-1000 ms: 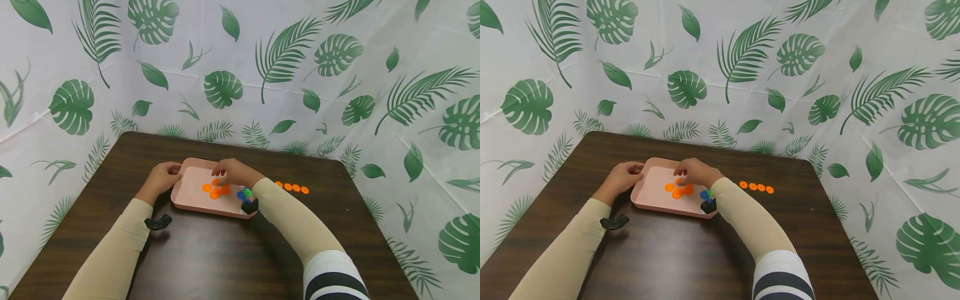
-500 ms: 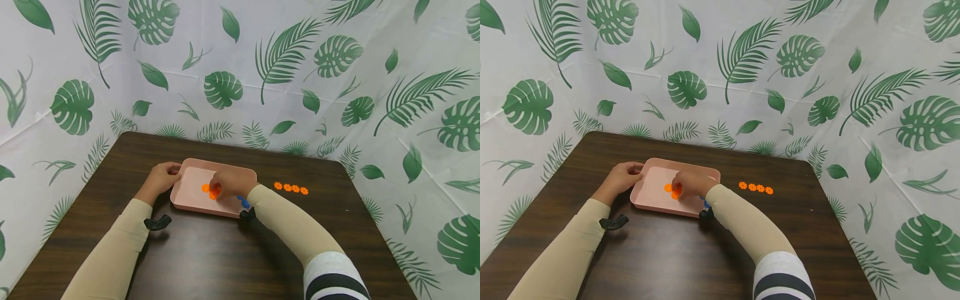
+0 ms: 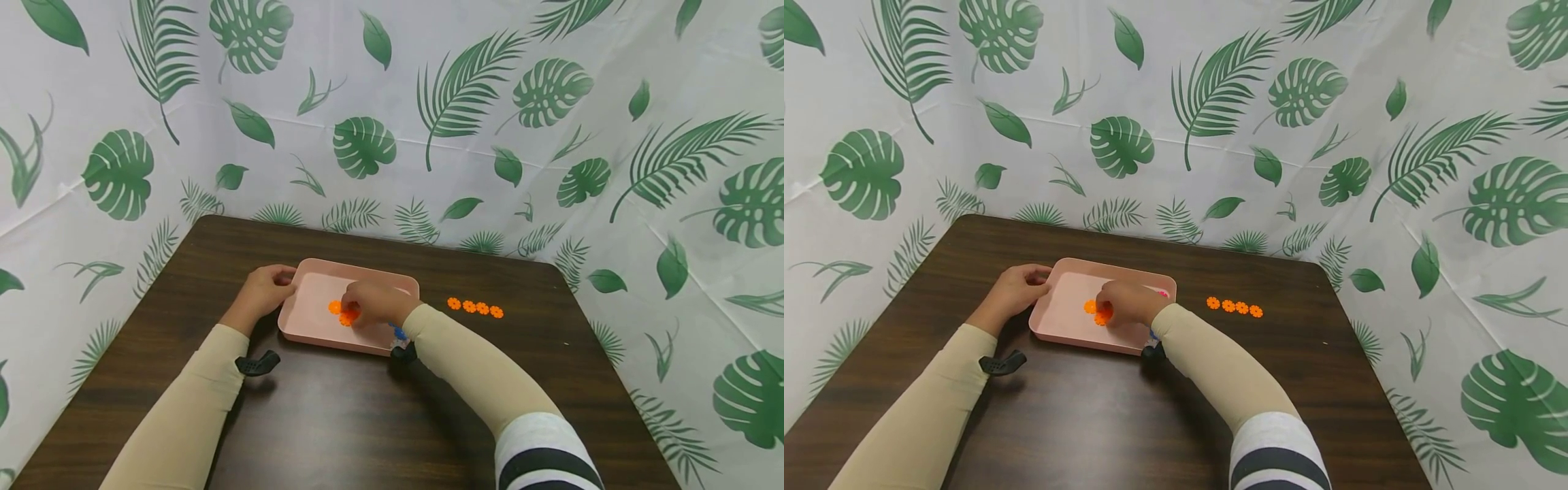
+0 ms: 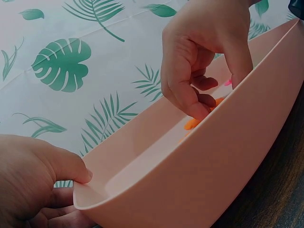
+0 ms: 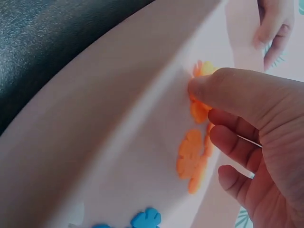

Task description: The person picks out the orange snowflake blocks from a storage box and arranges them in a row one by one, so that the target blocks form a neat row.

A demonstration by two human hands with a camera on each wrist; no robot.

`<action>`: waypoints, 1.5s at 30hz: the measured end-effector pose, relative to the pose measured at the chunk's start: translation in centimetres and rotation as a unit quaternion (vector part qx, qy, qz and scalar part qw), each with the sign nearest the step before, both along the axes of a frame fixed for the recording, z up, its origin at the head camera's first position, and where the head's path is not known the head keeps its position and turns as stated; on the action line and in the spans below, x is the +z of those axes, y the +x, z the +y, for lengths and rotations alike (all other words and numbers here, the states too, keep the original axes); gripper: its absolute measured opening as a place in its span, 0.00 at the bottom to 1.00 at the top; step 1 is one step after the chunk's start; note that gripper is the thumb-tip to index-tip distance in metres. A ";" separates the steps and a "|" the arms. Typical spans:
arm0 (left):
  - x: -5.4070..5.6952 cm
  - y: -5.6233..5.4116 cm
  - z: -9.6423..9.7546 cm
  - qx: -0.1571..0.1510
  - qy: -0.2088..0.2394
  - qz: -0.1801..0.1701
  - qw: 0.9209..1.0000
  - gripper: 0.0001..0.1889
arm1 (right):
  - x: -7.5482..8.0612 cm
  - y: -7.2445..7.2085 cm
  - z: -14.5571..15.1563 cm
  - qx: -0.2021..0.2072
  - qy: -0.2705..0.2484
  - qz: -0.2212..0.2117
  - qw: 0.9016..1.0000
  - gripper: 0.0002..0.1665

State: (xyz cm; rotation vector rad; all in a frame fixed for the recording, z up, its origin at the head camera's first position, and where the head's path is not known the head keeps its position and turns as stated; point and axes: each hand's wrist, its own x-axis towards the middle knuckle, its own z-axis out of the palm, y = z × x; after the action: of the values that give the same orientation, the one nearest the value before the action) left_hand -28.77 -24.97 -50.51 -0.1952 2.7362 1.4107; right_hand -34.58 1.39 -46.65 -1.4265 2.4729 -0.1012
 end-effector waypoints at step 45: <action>0.5 0.2 0.4 -0.001 -0.012 -0.020 1.000 0.26 | 4.6 -3.6 22.8 -0.327 -0.168 -0.041 0.929 0.17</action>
State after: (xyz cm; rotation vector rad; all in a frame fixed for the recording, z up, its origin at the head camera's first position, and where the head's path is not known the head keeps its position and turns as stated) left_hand -28.61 -24.59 -49.99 -0.2202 2.7220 1.3587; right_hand -38.22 24.19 -42.03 -0.6039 2.8418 -0.7315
